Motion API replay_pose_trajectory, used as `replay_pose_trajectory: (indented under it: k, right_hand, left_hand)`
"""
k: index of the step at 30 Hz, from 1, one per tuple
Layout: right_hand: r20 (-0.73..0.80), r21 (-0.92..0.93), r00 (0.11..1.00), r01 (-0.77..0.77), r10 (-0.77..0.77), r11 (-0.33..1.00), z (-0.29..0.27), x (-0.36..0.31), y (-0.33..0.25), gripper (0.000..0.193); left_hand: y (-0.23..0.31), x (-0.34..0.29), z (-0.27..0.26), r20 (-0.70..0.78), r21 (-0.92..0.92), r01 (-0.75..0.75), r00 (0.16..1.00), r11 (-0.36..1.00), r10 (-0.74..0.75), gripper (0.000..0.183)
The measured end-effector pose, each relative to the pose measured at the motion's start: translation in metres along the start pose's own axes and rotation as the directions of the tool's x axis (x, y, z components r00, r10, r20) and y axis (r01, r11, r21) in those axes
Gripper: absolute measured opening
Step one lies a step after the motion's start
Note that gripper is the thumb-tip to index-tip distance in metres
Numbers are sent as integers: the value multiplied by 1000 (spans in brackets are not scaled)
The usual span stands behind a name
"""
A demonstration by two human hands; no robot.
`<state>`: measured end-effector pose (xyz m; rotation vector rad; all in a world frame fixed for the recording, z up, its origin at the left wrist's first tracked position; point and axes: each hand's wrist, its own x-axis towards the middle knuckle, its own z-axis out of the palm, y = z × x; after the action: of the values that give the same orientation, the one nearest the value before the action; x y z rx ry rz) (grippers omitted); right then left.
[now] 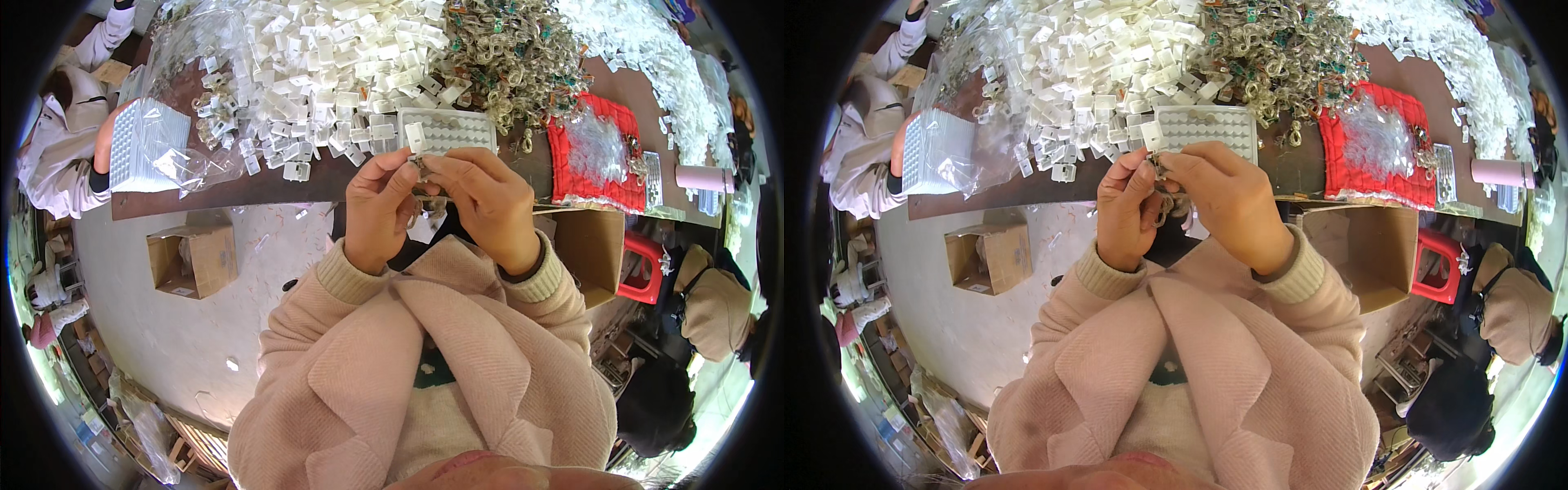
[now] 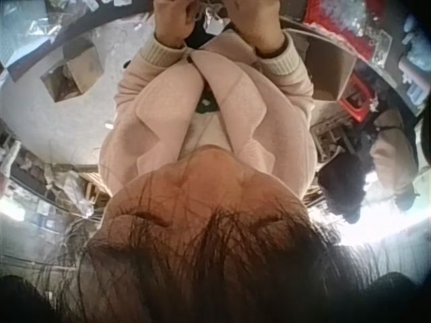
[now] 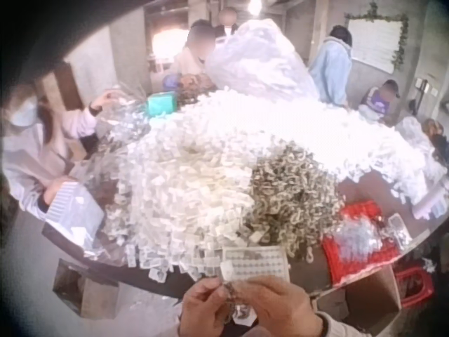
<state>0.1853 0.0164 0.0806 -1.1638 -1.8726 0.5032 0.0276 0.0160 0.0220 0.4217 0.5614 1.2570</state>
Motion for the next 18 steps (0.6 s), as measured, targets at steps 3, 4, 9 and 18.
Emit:
replay_pose_trajectory:
  k: [3, 4, 9, 18]
  right_hand:
    - [1, 36, 1000, -15, 15, 999, 0, -2, 3, 27]
    - [-9, 29, 1000, -6, 6, 1000, 1, -2, 4, 27]
    - [-210, 5, 978, 16, -15, 1000, 9, -3, 6, 25]
    - [-177, -26, 981, 70, -73, 997, 13, -7, 9, 25]
  left_hand:
    - [5, 1, -3, 27, -87, 120, 993, 989, -118, 19]
    - [5, 1, -4, 23, -88, 127, 992, 988, -126, 19]
    - [0, -2, -1, 94, -100, 141, 987, 985, -132, 19]
    - [-3, -4, -3, 99, -137, 153, 985, 979, -140, 19]
